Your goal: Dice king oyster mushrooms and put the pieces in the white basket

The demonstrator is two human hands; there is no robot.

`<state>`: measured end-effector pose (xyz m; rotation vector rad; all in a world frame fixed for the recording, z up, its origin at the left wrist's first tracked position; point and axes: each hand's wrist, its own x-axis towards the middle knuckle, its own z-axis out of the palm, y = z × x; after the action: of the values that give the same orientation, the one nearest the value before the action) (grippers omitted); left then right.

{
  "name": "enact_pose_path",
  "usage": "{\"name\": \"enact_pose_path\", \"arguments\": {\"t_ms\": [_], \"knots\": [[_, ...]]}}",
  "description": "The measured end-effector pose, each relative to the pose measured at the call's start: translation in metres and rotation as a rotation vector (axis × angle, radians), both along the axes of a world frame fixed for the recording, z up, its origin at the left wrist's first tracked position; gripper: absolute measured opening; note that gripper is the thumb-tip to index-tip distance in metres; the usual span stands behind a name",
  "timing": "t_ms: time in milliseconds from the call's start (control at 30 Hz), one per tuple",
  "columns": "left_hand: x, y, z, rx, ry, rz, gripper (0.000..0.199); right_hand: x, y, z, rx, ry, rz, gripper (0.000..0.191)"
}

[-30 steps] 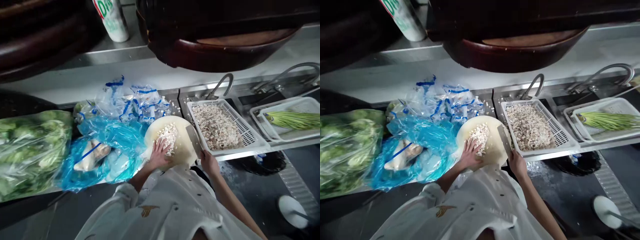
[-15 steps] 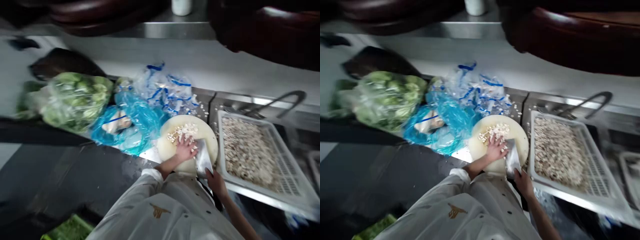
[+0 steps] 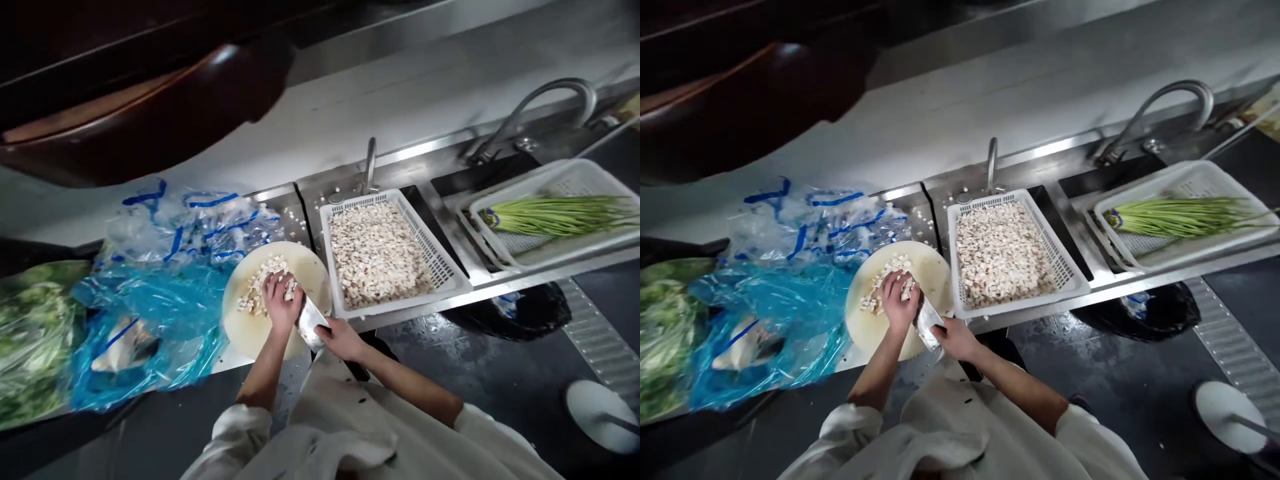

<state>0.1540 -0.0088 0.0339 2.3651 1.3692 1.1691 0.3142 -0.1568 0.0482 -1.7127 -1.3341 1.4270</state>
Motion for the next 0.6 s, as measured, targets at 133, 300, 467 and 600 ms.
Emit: {"name": "enact_pose_path", "arguments": {"t_ms": [133,300,467,600], "knots": [[0.114,0.008,0.015,-0.040,0.011,-0.236,0.027,0.067,-0.032,0.024,0.085,0.109,-0.259,0.020],[0.247,0.034,-0.012,-0.205,0.026,-0.404,0.019,0.131,-0.074,0.032,-0.011,0.192,-0.628,0.024],[0.300,0.031,-0.023,-0.321,0.033,-0.546,0.023,0.175,-0.118,0.033,-0.065,0.204,-0.857,0.039],[0.279,0.012,-0.002,-0.220,-0.025,-0.584,0.037,0.201,-0.124,0.029,-0.050,-0.050,-0.897,0.045]]}}
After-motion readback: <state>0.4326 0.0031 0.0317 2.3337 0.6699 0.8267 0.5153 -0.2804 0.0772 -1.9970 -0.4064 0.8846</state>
